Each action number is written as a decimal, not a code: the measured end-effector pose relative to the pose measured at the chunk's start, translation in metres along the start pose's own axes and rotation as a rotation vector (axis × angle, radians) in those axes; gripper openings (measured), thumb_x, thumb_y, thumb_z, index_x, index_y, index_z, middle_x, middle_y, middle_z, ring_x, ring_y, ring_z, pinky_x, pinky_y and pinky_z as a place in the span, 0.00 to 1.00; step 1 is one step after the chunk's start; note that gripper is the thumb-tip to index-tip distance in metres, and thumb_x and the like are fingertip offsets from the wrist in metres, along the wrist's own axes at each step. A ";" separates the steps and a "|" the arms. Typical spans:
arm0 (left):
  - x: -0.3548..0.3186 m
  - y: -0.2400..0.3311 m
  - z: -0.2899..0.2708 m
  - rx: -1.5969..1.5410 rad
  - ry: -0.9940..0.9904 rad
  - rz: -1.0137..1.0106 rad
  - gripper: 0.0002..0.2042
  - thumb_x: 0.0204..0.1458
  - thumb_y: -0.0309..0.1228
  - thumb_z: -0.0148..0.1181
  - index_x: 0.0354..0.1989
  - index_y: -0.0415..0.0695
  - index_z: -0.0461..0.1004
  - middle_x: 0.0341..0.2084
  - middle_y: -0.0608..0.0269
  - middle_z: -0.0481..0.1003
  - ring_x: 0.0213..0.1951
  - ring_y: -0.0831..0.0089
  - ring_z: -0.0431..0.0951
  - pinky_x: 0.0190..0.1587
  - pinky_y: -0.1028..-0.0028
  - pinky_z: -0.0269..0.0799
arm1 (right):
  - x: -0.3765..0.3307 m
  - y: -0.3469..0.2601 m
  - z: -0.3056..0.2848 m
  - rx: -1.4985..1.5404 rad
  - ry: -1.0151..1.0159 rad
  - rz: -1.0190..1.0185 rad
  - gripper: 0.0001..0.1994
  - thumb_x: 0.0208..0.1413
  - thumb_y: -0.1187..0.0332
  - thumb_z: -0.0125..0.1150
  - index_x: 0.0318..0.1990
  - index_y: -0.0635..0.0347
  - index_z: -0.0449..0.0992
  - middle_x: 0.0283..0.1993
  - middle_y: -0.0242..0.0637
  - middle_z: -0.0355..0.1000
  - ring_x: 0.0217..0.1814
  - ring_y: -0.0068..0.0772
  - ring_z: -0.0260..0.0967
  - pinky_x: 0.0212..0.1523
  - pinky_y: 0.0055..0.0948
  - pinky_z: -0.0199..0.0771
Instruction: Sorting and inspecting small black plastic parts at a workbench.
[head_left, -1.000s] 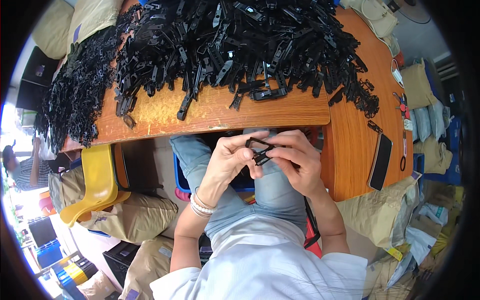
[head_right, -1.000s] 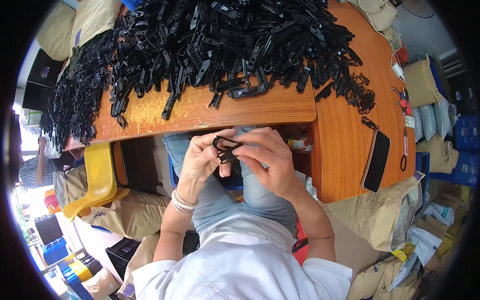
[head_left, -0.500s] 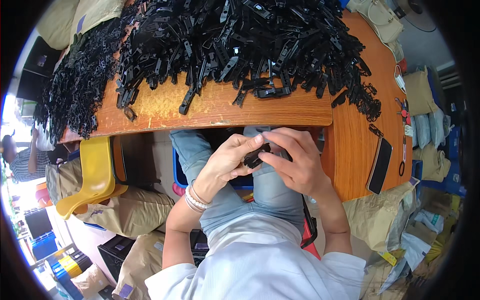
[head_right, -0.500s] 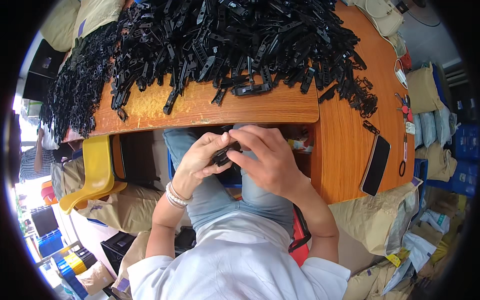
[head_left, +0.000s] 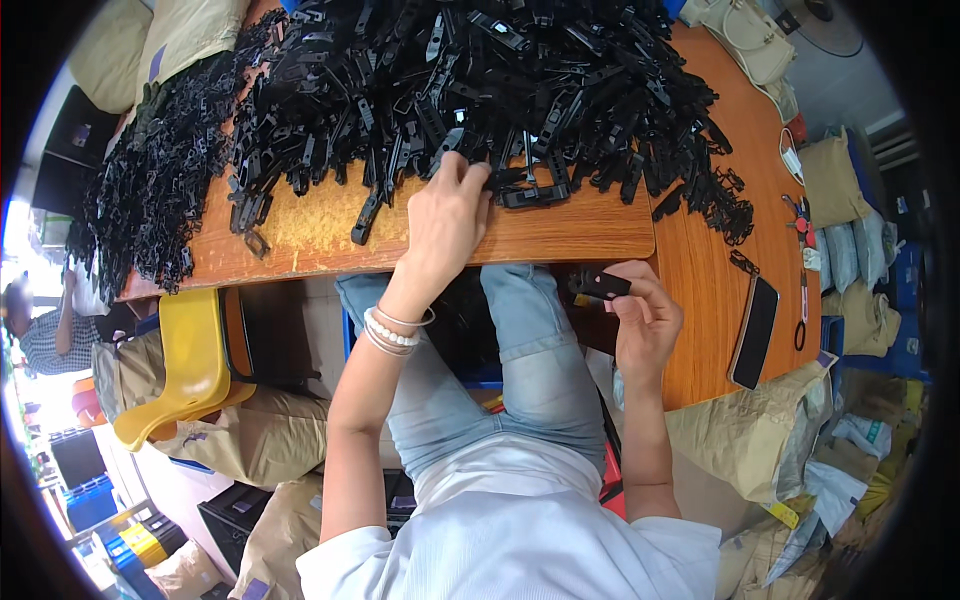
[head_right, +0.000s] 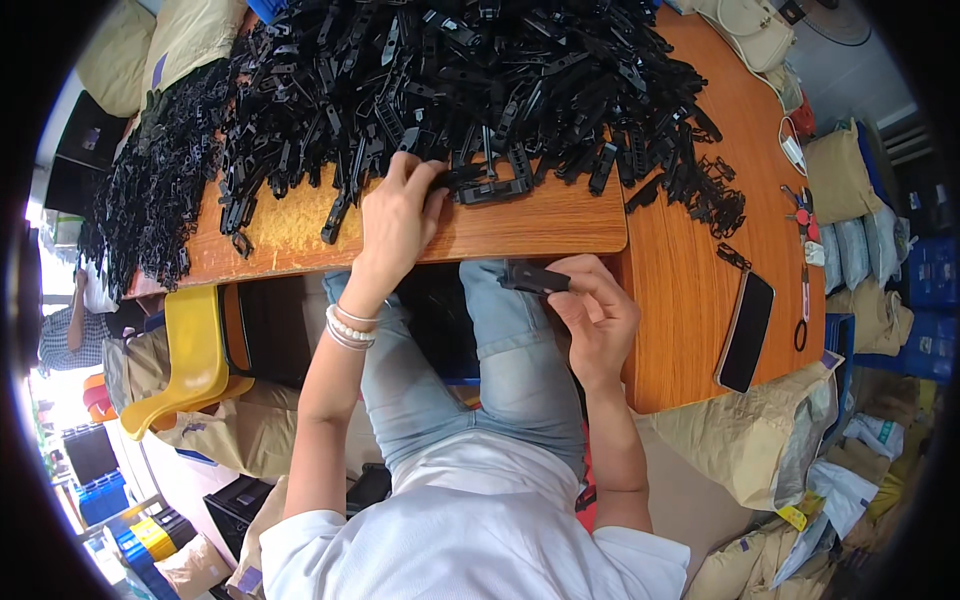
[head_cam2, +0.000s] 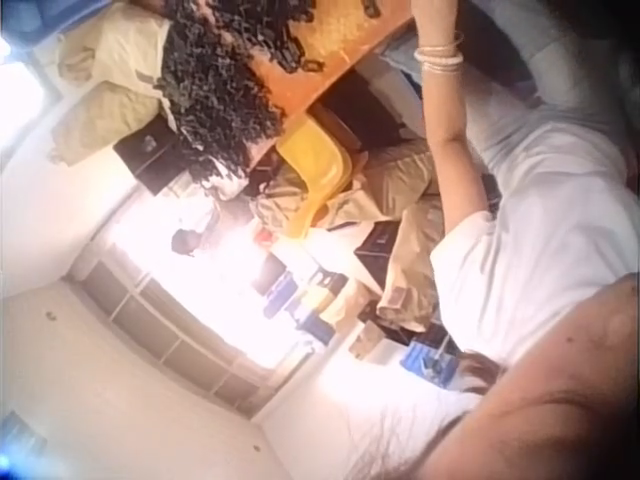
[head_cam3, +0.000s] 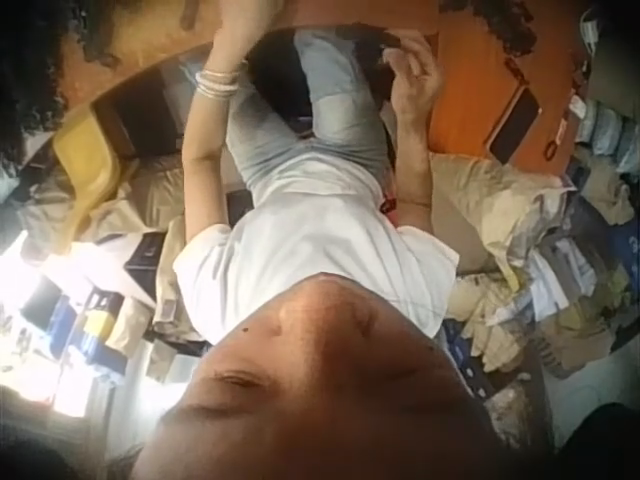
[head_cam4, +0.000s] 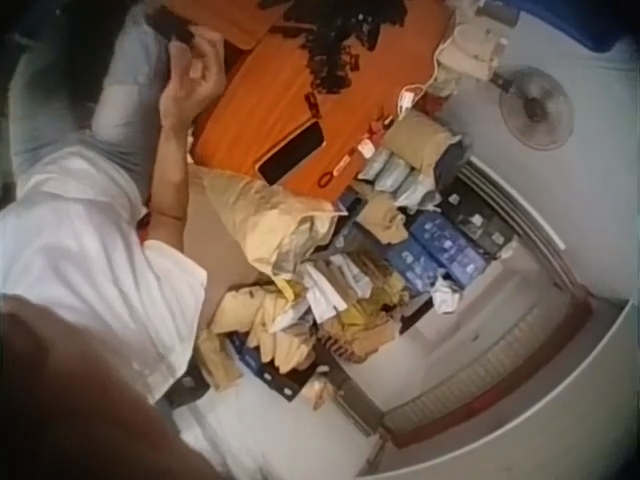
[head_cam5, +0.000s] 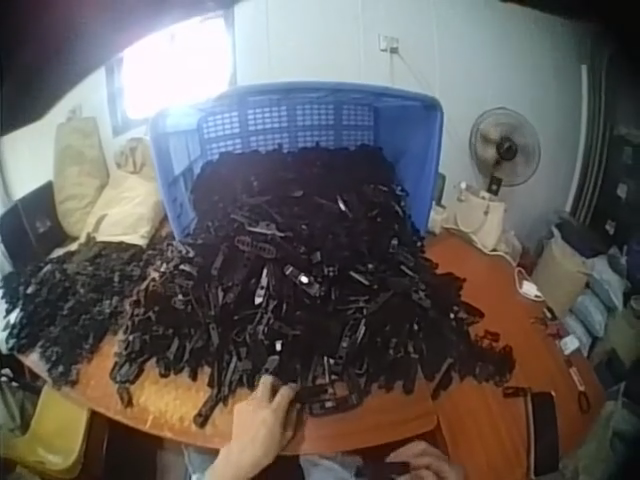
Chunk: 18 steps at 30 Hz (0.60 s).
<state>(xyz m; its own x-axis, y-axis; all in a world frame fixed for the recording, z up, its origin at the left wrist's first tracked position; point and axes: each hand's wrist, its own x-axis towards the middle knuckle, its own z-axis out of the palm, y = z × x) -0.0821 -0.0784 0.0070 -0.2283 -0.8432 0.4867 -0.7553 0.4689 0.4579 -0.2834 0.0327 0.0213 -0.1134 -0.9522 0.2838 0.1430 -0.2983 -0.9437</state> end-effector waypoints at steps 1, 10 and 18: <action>0.002 -0.002 0.000 0.054 -0.028 0.150 0.12 0.41 0.24 0.57 0.37 0.41 0.69 0.28 0.59 0.67 0.31 0.63 0.72 0.26 0.69 0.69 | -0.002 0.003 -0.003 0.014 0.027 0.043 0.07 0.51 0.72 0.57 0.33 0.69 0.73 0.38 0.38 0.67 0.35 0.25 0.62 0.32 0.19 0.63; 0.002 -0.009 0.007 -0.014 0.170 0.289 0.10 0.44 0.23 0.55 0.36 0.38 0.67 0.28 0.60 0.71 0.28 0.70 0.73 0.24 0.76 0.68 | 0.007 0.016 0.015 0.009 0.156 0.259 0.07 0.52 0.72 0.56 0.33 0.70 0.73 0.37 0.36 0.67 0.31 0.21 0.60 0.30 0.19 0.61; -0.020 0.034 -0.028 -1.198 -0.443 -0.711 0.13 0.54 0.31 0.52 0.23 0.33 0.72 0.12 0.63 0.70 0.11 0.83 0.64 0.13 0.84 0.58 | 0.015 0.010 0.029 -0.113 0.116 0.136 0.06 0.52 0.74 0.56 0.31 0.71 0.72 0.32 0.34 0.66 0.28 0.20 0.65 0.26 0.16 0.61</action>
<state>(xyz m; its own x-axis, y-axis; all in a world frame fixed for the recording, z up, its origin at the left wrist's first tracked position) -0.0861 -0.0386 0.0338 -0.3668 -0.8921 -0.2638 0.1150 -0.3248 0.9388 -0.2547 0.0139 0.0211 -0.2140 -0.9672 0.1370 0.0546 -0.1519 -0.9869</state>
